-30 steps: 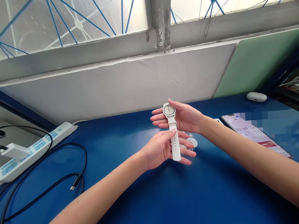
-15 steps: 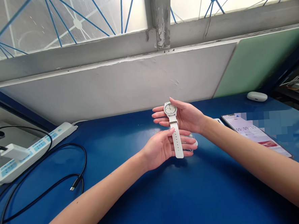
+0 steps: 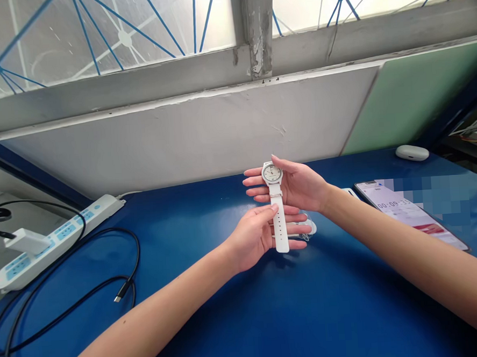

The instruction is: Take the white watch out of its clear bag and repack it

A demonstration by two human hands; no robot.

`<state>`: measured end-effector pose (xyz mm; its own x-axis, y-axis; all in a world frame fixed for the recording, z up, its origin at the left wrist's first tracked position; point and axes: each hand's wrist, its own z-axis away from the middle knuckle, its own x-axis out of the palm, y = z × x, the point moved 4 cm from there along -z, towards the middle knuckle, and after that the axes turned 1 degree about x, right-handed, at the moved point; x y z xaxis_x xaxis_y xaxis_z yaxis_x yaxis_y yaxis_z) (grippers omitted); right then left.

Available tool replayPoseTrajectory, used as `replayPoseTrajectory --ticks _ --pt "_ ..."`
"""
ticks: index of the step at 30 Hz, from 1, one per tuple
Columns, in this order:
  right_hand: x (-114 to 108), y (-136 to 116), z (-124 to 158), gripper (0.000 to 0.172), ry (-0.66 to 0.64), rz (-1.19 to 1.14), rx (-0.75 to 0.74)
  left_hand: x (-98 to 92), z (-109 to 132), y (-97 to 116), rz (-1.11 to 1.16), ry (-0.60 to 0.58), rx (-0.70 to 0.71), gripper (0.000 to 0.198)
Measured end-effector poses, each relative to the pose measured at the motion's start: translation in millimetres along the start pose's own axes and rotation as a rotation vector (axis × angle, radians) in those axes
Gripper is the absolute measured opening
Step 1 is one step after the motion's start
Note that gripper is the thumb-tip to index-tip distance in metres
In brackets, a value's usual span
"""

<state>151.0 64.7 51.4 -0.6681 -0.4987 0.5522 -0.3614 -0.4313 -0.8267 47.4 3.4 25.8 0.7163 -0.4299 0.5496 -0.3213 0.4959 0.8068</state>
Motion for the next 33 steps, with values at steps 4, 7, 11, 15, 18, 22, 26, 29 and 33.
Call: replayPoseTrajectory --ticks 4,7,11,15,18,22,26,29,33 --pt "-0.3 -0.6 -0.2 0.055 0.011 -0.010 -0.006 1.3 0.6 -0.1 0.011 -0.035 -0.026 0.031" --pt "0.3 -0.5 -0.3 0.055 0.014 -0.026 -0.004 2.2 1.6 -0.5 0.009 -0.052 -0.045 0.030" --pt "2.9 -1.3 0.7 0.054 0.007 -0.033 -0.014 2.5 2.6 -1.0 0.009 -0.018 -0.045 0.031" --pt "7.8 -2.3 1.9 0.054 -0.038 -0.021 -0.013 4.7 4.7 -1.4 0.004 0.060 -0.059 0.030" --pt "10.3 -2.9 2.2 0.054 -0.065 -0.028 -0.010 7.1 7.2 0.8 -0.006 0.111 -0.067 0.031" --pt "9.7 -3.8 2.1 0.055 -0.055 -0.042 -0.011 5.4 9.6 4.3 -0.057 0.181 -0.074 0.029" --pt "8.7 -3.8 1.7 0.054 -0.042 -0.037 -0.006 3.8 8.4 4.0 -0.070 0.152 -0.082 0.028" --pt "8.3 -3.3 1.5 0.056 -0.033 -0.035 0.002 3.2 6.5 2.2 -0.055 0.127 -0.084 0.028" --pt "7.0 -3.8 2.2 0.056 -0.038 -0.056 -0.001 1.5 4.4 0.5 -0.035 0.106 -0.074 0.029"
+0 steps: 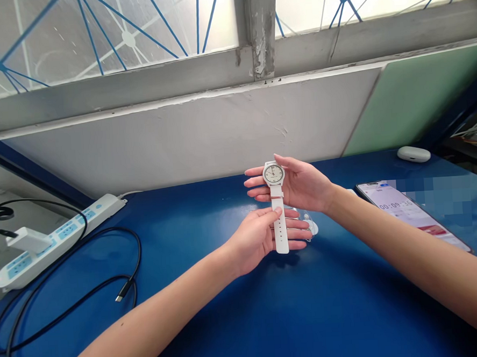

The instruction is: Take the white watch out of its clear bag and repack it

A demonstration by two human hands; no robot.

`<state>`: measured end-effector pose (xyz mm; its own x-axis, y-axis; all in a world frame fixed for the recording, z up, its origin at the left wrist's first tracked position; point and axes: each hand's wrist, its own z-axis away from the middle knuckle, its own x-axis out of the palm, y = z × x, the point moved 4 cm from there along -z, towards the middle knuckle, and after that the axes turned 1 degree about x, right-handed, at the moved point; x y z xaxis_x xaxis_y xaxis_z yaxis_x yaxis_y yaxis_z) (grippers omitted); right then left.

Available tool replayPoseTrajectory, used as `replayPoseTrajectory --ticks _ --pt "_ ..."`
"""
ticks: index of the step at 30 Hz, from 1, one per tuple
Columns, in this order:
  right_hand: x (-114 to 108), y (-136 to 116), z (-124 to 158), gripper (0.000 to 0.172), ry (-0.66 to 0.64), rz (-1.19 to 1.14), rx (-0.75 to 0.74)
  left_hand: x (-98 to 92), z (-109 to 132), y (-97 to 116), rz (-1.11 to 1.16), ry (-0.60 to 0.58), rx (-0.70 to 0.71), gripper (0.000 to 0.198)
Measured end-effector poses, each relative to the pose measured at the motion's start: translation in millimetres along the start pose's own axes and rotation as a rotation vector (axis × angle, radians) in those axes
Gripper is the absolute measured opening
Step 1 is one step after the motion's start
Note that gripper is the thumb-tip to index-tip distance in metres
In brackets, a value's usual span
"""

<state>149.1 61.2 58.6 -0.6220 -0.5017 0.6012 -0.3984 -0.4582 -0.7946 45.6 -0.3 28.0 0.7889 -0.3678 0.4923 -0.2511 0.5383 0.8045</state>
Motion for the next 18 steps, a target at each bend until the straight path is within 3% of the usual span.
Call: replayPoseTrajectory --ticks 6,14,18 --pt "-3.0 -2.7 1.0 0.051 -0.005 -0.036 -0.030 -1.0 -0.2 0.8 0.027 -0.021 0.060 0.026" --pt "-14.6 -3.8 -1.0 0.029 0.170 0.017 -0.108 2.5 0.7 1.7 -0.019 -0.044 0.089 0.026" --pt "-20.3 -5.1 -2.4 0.023 0.194 0.112 -0.157 -0.2 0.0 0.9 -0.002 -0.083 0.106 0.027"
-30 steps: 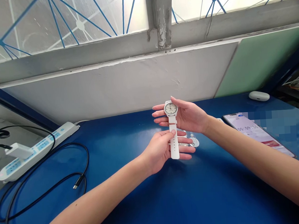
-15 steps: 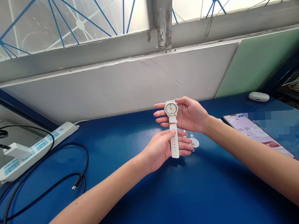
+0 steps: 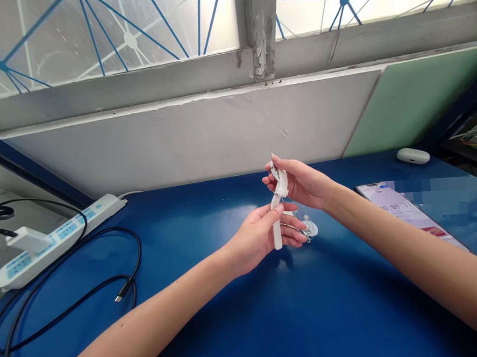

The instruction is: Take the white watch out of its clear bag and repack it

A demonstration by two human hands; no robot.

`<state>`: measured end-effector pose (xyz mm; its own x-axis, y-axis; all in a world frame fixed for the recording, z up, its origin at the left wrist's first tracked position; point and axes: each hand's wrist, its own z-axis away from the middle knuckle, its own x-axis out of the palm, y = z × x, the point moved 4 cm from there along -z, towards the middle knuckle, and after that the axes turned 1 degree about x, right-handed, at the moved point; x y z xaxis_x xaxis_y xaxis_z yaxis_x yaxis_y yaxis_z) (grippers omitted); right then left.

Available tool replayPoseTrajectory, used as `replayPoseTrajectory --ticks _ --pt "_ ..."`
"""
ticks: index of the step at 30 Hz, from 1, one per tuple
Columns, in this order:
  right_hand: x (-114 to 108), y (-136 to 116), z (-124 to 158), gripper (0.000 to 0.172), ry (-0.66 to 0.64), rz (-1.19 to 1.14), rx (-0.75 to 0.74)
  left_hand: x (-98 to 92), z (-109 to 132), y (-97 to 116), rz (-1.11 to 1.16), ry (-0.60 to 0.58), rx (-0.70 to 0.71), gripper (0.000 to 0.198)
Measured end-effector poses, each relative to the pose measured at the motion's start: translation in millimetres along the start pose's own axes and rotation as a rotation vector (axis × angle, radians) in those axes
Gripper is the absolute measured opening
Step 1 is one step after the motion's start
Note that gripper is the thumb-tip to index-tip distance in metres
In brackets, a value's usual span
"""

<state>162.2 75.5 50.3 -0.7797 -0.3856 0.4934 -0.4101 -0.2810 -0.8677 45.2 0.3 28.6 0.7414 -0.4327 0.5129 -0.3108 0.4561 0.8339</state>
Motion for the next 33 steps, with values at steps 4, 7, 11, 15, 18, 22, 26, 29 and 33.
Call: replayPoseTrajectory --ticks 4,7,11,15,18,22,26,29,33 --pt "2.4 4.3 0.7 0.031 -0.061 0.058 0.008 -0.3 0.3 0.6 -0.034 -0.007 -0.006 0.031" --pt "8.7 7.1 3.8 0.034 -0.184 0.093 0.028 1.1 0.4 1.8 -0.060 -0.017 -0.022 0.032" --pt "15.2 5.7 7.2 0.029 -0.300 0.068 0.050 3.7 1.4 1.1 -0.063 -0.039 -0.035 0.032" --pt "19.5 3.6 8.8 0.031 -0.334 -0.001 0.101 8.0 3.8 -2.6 -0.103 -0.045 -0.043 0.033" --pt "20.1 2.8 9.9 0.032 -0.320 -0.006 0.124 10.9 5.1 -3.2 -0.107 -0.038 -0.037 0.032" --pt "16.6 1.7 9.7 0.032 -0.268 -0.016 0.113 11.1 5.8 -0.5 -0.094 -0.005 -0.007 0.027" --pt "15.5 2.7 8.8 0.033 -0.248 0.002 0.101 10.8 5.6 -0.6 -0.093 -0.015 -0.013 0.027" --pt "17.4 3.8 9.1 0.033 -0.246 0.014 0.105 9.3 4.8 -1.7 -0.108 -0.017 -0.011 0.024" --pt "19.1 3.6 9.3 0.040 -0.237 -0.002 0.134 7.6 4.1 -3.4 -0.078 -0.031 -0.036 0.022"
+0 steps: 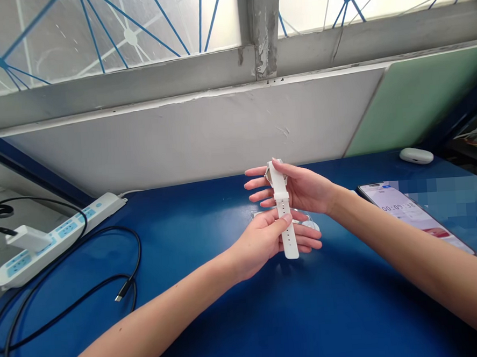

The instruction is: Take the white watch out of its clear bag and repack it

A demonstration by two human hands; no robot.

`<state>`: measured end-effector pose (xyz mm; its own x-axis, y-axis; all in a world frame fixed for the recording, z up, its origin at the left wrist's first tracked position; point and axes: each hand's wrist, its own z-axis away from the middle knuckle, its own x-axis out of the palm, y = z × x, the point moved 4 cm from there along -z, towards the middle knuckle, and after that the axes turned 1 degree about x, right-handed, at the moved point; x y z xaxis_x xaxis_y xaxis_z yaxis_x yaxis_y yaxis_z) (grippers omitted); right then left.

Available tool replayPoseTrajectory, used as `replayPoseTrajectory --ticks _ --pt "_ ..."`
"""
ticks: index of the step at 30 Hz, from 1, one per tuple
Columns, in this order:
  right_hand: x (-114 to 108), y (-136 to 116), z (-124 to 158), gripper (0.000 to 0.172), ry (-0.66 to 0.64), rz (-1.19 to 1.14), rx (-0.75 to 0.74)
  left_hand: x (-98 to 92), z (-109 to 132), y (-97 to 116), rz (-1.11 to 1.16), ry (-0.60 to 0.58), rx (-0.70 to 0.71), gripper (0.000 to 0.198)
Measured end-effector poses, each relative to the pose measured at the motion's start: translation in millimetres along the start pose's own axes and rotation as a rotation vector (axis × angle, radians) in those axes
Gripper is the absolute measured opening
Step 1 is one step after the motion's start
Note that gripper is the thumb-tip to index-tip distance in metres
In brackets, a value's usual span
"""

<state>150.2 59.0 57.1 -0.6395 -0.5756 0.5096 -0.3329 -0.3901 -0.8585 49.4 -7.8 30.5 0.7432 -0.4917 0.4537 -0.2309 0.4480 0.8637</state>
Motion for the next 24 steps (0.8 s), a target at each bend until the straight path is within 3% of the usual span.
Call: replayPoseTrajectory --ticks 10,16,19,22,24 --pt "2.7 -3.6 -0.3 0.058 -0.013 -0.068 0.023 -1.4 -0.4 0.0 0.016 0.009 -0.010 0.024" --pt "4.0 -4.1 0.9 0.056 0.023 -0.172 0.035 -4.8 -1.2 -2.4 0.026 0.001 -0.020 0.028" --pt "1.5 -11.8 3.4 0.051 0.096 -0.209 -0.004 -3.7 -0.6 -1.3 0.087 -0.068 0.003 0.042" --pt "-5.1 -27.8 8.0 0.046 0.232 -0.189 -0.150 1.1 1.8 2.0 0.191 -0.184 0.049 0.068" --pt "-10.0 -37.4 11.3 0.040 0.315 -0.150 -0.238 3.0 3.2 4.2 0.212 -0.208 0.097 0.075"
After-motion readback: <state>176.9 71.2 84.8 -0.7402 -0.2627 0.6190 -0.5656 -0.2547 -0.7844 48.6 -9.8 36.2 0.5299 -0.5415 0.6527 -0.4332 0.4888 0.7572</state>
